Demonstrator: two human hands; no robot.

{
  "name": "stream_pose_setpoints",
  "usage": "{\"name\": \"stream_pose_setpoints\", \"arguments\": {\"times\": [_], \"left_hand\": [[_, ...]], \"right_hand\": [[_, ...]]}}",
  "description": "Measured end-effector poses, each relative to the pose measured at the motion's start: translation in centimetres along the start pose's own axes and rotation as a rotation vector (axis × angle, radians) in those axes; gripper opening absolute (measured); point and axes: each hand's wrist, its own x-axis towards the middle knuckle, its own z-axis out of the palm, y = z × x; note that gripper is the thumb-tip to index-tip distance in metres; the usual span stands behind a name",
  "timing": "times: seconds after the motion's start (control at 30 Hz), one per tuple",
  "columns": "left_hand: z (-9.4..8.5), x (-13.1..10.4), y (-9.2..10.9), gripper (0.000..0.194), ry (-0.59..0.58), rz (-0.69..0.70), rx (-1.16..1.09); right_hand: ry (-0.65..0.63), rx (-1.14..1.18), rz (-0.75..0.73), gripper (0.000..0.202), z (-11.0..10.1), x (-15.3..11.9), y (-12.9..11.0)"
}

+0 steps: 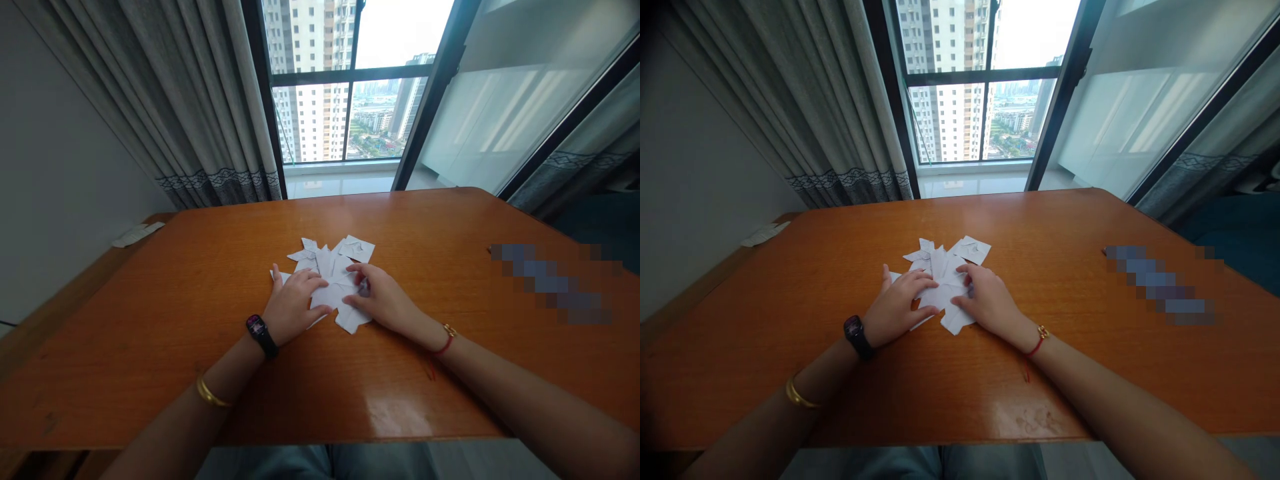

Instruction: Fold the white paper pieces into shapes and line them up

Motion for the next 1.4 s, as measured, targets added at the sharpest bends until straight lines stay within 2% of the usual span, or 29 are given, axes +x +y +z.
{"name": "stream_pose_setpoints", "arguments": {"times": [0.07, 0.17, 0.37, 0.63, 0.83, 0.93, 1.03, 1.1, 1.17, 1.2, 1.27, 1.33, 1.37, 1.4], "left_hand": [[0.0, 0.0, 0.0, 0.042, -0.005, -0.017, 0.003], [0.1, 0.1, -0.2, 0.049, -0.013, -0.030, 0.003], [0.2, 0.1, -0.5, 0.055, 0.000, -0.039, 0.024], [0.1, 0.2, -0.5, 0.020, 0.056, -0.104, 0.001], [0.2, 0.3, -0.9, 0.016, 0.057, -0.128, -0.086], [-0.1, 0.3, -0.7, 0.019, 0.149, -0.128, -0.116], [-0.9, 0.2, -0.4, 0.020, 0.343, -0.108, -0.259], [-1.7, 0.1, -0.2, 0.025, 0.487, -0.153, -0.444], [-2.3, 0.0, 0.1, 0.032, 0.569, -0.253, -0.727], [-2.5, -0.1, 0.3, 0.039, 0.552, -0.304, -0.911], [-2.7, -0.3, 1.0, 0.056, 0.380, -0.365, -1.318], [-2.5, -0.6, 1.9, 0.065, 0.135, -0.386, -1.617], [-2.3, -0.6, 2.4, 0.063, 0.055, -0.403, -1.683], [-2.1, -0.7, 2.7, 0.057, 0.029, -0.434, -1.698]], "right_hand": [[-0.019, 0.023, 0.014, 0.047, 0.0, 0.0, 0.0], [0.026, -0.049, 0.007, 0.045, 0.0, -0.2, -0.3], [0.029, -0.126, 0.056, 0.049, -0.4, -0.3, -0.8], [-0.089, 0.130, 0.098, 0.037, -0.5, -0.2, 0.8], [-0.137, 0.106, 0.045, 0.035, -0.8, -0.4, 0.9], [-0.213, 0.094, 0.032, 0.022, -1.3, -0.5, 0.5], [-0.227, 0.103, -0.040, 0.004, -2.4, -0.6, -0.2], [-0.127, 0.151, -0.159, 0.005, -3.3, -0.6, -0.7], [0.108, 0.188, -0.251, 0.008, -3.8, -0.8, -1.2], [0.242, 0.176, -0.272, 0.009, -3.9, -1.0, -1.3], [0.438, 0.083, -0.291, 0.010, -3.6, -1.3, -1.4], [0.464, -0.047, -0.334, 0.011, -3.1, -1.6, -1.3], [0.428, -0.094, -0.370, 0.012, -2.8, -1.6, -1.3], [0.376, -0.117, -0.403, 0.012, -2.5, -1.5, -1.2]]}}
